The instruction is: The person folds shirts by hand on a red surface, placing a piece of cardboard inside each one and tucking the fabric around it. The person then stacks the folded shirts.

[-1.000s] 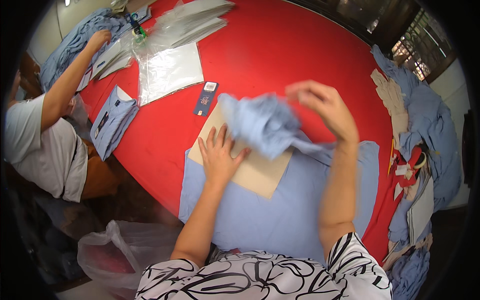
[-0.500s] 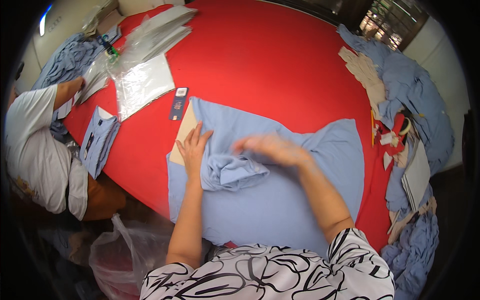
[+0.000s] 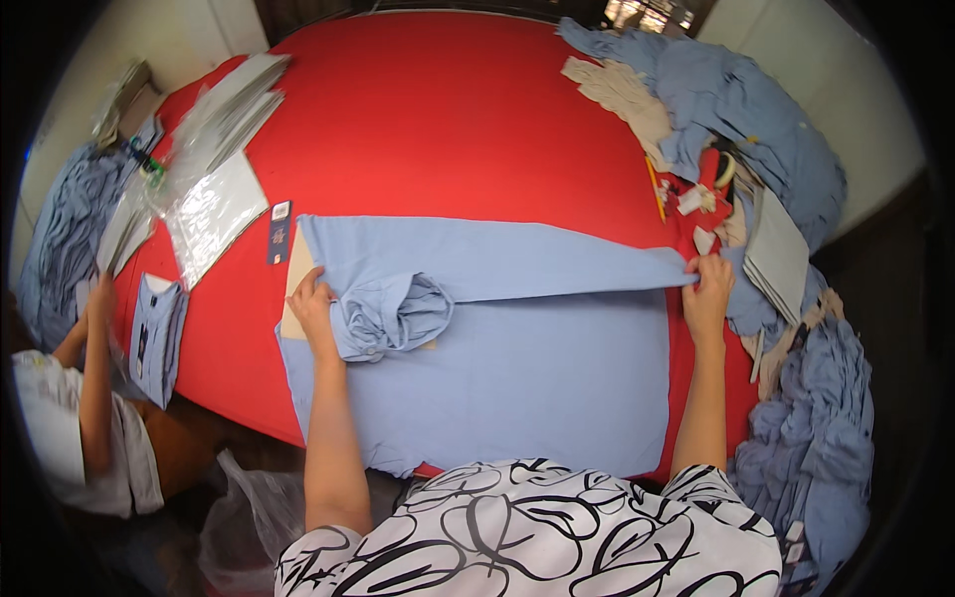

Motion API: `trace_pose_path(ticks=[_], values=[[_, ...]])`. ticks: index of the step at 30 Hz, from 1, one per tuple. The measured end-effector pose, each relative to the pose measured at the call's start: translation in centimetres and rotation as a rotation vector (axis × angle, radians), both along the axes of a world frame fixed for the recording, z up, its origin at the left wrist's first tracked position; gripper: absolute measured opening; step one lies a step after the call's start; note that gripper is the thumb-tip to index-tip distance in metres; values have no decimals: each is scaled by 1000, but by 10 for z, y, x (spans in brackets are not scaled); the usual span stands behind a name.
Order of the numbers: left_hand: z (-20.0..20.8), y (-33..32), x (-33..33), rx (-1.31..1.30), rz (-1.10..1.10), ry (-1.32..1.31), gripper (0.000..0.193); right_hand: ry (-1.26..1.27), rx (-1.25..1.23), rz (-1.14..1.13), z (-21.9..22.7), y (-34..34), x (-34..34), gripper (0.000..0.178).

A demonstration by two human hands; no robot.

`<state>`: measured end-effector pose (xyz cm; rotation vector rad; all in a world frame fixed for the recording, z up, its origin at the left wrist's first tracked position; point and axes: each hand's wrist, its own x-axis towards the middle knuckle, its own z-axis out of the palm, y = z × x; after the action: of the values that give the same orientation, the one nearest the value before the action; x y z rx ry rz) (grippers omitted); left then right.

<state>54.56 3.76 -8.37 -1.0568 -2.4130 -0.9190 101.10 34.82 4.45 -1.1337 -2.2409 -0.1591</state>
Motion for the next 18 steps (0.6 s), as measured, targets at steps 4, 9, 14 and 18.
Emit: trace_pose_path(ticks=[4, 9, 14, 18], values=[[1, 1, -2, 4, -14, 57, 8, -233, -309, -88, -25, -36, 42, 34], [39, -21, 7, -111, -197, -228, 19, 112, -506, 20, -46, -26, 16, 51], [37, -38, -15, -331, -320, -111, 52, -104, -415, -57, -105, 9, -27, 51], [33, -47, -13, -259, -315, -74, 52, -270, -309, -288, -84, -8, -46, 57]])
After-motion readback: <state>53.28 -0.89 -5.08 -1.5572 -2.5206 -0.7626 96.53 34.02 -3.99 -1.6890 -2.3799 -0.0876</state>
